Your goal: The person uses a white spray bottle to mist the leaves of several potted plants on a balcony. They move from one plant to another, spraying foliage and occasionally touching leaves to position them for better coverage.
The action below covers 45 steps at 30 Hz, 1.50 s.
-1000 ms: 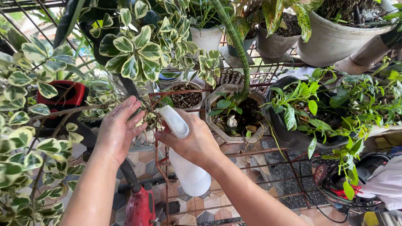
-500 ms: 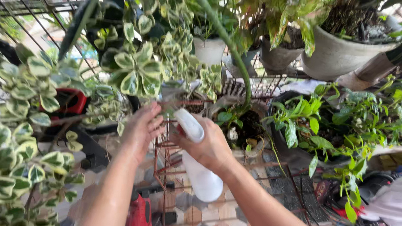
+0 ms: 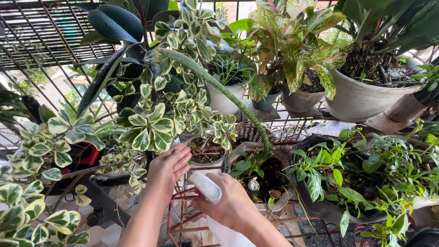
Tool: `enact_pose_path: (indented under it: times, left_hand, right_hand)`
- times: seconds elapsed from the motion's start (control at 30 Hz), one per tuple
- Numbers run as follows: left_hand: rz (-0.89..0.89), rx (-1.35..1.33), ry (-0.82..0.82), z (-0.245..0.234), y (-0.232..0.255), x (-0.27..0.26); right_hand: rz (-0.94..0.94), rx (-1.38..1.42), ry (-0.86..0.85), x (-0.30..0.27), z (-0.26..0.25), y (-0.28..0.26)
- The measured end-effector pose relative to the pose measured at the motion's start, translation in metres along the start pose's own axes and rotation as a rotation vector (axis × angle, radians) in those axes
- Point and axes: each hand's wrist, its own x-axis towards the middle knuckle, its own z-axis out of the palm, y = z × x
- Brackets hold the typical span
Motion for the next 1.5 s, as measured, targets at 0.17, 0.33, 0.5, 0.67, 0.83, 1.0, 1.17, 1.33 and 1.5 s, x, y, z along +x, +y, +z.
enact_pose_path:
  times: [0.17, 0.33, 0.5, 0.67, 0.83, 1.0, 1.17, 1.33, 1.5]
  left_hand:
    - [0.023, 0.049, -0.025, 0.022, 0.006, -0.012]
    - [0.061, 0.158, 0.026, 0.036, 0.012, -0.021]
    - [0.281, 0.308, 0.061, 0.042, 0.008, -0.016]
    - [0.159, 0.196, 0.051, 0.044, 0.006, -0.009]
    - [0.139, 0.222, -0.063, 0.049, 0.003, -0.007]
    - [0.147, 0.364, 0.009, 0.077, 0.017, -0.018]
    - [0.282, 0.327, 0.128, 0.091, 0.038, -0.022]
    - [0.244, 0.198, 0.207, 0.089, 0.043, -0.027]
    - [0.336, 0.067, 0.428, 0.075, 0.048, -0.037]
  right_hand:
    - [0.109, 0.087, 0.091, -0.002, -0.015, 0.001]
    - [0.089, 0.232, 0.184, 0.000, -0.046, -0.006]
    - [0.000, 0.076, 0.105, -0.005, -0.050, -0.012]
    - [0.097, 0.012, 0.029, -0.008, -0.032, -0.010]
    - [0.070, 0.022, 0.116, -0.006, -0.027, -0.003]
    - [0.164, 0.074, 0.174, -0.003, -0.043, -0.001]
    - [0.119, 0.244, 0.280, -0.009, -0.071, 0.005]
    - [-0.017, 0.119, 0.232, -0.013, -0.089, 0.003]
    - [-0.178, 0.090, 0.168, -0.005, -0.101, -0.033]
